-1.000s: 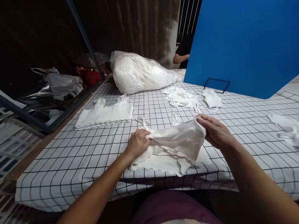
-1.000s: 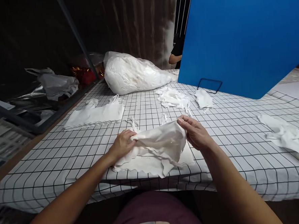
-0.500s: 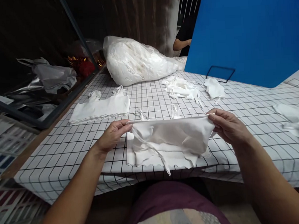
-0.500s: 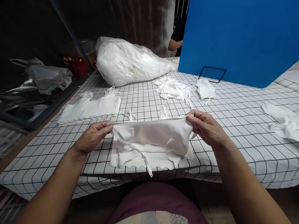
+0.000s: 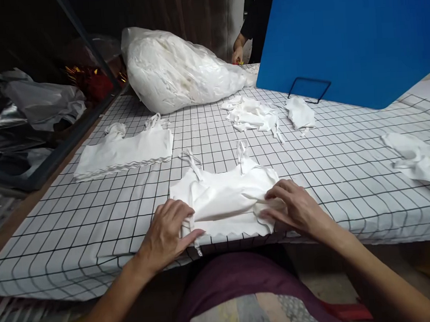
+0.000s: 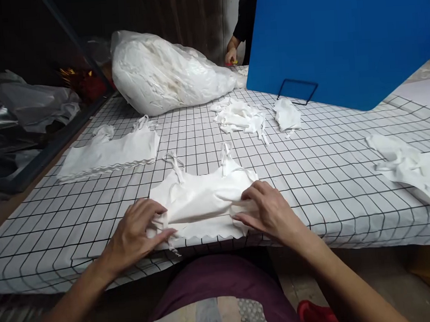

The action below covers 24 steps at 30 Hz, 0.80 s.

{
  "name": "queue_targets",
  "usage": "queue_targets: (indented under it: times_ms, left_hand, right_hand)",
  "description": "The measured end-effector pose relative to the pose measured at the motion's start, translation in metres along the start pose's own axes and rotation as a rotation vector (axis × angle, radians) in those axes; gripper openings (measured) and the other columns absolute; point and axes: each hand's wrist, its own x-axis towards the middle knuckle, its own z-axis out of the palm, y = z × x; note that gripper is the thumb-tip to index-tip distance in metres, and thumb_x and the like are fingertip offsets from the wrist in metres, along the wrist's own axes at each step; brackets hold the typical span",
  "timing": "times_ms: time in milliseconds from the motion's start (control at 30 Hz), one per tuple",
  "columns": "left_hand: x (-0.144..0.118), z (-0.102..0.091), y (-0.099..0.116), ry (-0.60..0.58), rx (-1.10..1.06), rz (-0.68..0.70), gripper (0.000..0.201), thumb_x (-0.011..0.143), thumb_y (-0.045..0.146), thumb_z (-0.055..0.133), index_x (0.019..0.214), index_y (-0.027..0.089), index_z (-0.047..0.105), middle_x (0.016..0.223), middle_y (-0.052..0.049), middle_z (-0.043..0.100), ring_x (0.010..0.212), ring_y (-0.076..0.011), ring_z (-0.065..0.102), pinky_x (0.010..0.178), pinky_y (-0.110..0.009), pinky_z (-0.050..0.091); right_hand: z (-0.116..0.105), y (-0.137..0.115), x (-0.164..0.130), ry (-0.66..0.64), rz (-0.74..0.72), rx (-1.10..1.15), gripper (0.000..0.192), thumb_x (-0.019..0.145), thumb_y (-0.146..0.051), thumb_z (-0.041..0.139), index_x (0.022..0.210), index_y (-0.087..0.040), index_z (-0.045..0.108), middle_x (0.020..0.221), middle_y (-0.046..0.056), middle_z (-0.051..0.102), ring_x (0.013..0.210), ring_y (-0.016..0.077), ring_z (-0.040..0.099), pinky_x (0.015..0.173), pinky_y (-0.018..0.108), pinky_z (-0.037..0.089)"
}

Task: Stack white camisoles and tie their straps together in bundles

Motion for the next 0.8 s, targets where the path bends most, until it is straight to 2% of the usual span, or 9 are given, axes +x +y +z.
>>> queue_targets:
  times_ms: [67, 167, 267, 333, 367, 467, 567, 667, 800]
  left_hand:
    - [-0.012, 0.006, 0.004, -0.044, 0.039, 0.051, 0.015, 0.089, 0.034, 0.063, 0.091, 0.019, 0.061, 0.086, -0.006, 0.063, 0.086, -0.0223, 0.056, 0.076, -0.035, 0.044]
    - [-0.016, 0.005, 0.001, -0.030, -0.058, -0.040, 0.012, 0.094, 0.027, 0.052, 0.088, 0.020, 0.060, 0.083, -0.004, 0.061, 0.082, -0.0200, 0.056, 0.073, -0.032, 0.045]
    - [-0.018, 0.001, -0.002, 0.154, -0.071, -0.178, 0.010, 0.094, 0.026, 0.052, 0.094, 0.020, 0.060, 0.094, -0.006, 0.061, 0.090, -0.0209, 0.058, 0.072, -0.031, 0.047]
    - [-0.022, 0.003, 0.002, 0.314, 0.050, -0.160, 0.009, 0.092, 0.024, 0.056, 0.098, 0.020, 0.060, 0.097, -0.008, 0.060, 0.095, -0.0230, 0.059, 0.078, -0.034, 0.048]
    - [-0.025, 0.006, 0.005, 0.346, 0.119, -0.110, 0.009, 0.090, 0.023, 0.058, 0.098, 0.019, 0.060, 0.096, -0.008, 0.061, 0.095, -0.0237, 0.058, 0.081, -0.036, 0.047]
    - [-0.035, 0.020, 0.015, 0.216, 0.244, 0.048, 0.014, 0.086, 0.025, 0.066, 0.098, 0.019, 0.061, 0.092, -0.007, 0.063, 0.090, -0.0245, 0.058, 0.082, -0.039, 0.044]
    - [-0.040, 0.028, 0.017, 0.116, 0.286, 0.018, 0.011, 0.089, 0.025, 0.063, 0.098, 0.019, 0.062, 0.093, -0.007, 0.065, 0.092, -0.0248, 0.057, 0.081, -0.039, 0.042]
    - [-0.042, 0.026, 0.012, 0.135, 0.297, -0.052, 0.007, 0.091, 0.018, 0.055, 0.095, 0.019, 0.061, 0.092, -0.007, 0.064, 0.092, -0.0241, 0.056, 0.079, -0.038, 0.041]
    - [-0.044, 0.018, 0.008, 0.147, 0.331, -0.104, 0.005, 0.087, 0.015, 0.053, 0.087, 0.019, 0.057, 0.088, -0.006, 0.062, 0.088, -0.0237, 0.056, 0.076, -0.037, 0.041]
  right_hand:
    - [0.007, 0.004, -0.006, 0.001, -0.013, -0.099, 0.018, 0.091, -0.039, 0.062, 0.091, -0.021, 0.062, 0.092, 0.008, 0.061, 0.085, 0.0234, 0.056, 0.072, 0.038, 0.046]
    - [0.012, 0.010, -0.007, 0.097, 0.024, -0.165, 0.013, 0.095, -0.030, 0.055, 0.088, -0.022, 0.063, 0.091, 0.009, 0.060, 0.085, 0.0241, 0.056, 0.070, 0.038, 0.044]
    - [0.013, 0.001, -0.011, 0.274, 0.055, -0.155, 0.012, 0.095, -0.029, 0.053, 0.092, -0.022, 0.061, 0.092, 0.011, 0.058, 0.085, 0.0252, 0.056, 0.070, 0.039, 0.044]
    - [0.019, -0.010, -0.017, 0.224, 0.029, -0.118, 0.014, 0.096, -0.034, 0.054, 0.092, -0.022, 0.059, 0.091, 0.011, 0.058, 0.082, 0.0241, 0.056, 0.068, 0.037, 0.044]
    - [0.024, -0.016, -0.020, 0.171, 0.013, -0.119, 0.017, 0.095, -0.039, 0.056, 0.092, -0.022, 0.059, 0.091, 0.011, 0.059, 0.080, 0.0237, 0.056, 0.067, 0.036, 0.044]
    - [0.040, -0.021, -0.024, 0.091, 0.020, -0.224, 0.031, 0.090, -0.051, 0.060, 0.093, -0.020, 0.058, 0.091, 0.011, 0.061, 0.080, 0.0252, 0.057, 0.066, 0.036, 0.043]
    - [0.047, -0.016, -0.022, 0.083, 0.039, -0.235, 0.023, 0.096, -0.041, 0.053, 0.088, -0.020, 0.058, 0.083, 0.009, 0.061, 0.076, 0.0236, 0.057, 0.064, 0.035, 0.041]
    - [0.031, -0.012, -0.020, 0.048, 0.047, 0.020, 0.020, 0.097, -0.035, 0.049, 0.085, -0.021, 0.058, 0.078, 0.007, 0.061, 0.068, 0.0195, 0.056, 0.060, 0.032, 0.042]
    - [-0.015, -0.019, -0.028, 0.118, 0.191, 0.353, 0.017, 0.092, -0.042, 0.056, 0.088, -0.026, 0.061, 0.077, 0.006, 0.060, 0.064, 0.0187, 0.054, 0.050, 0.029, 0.041]
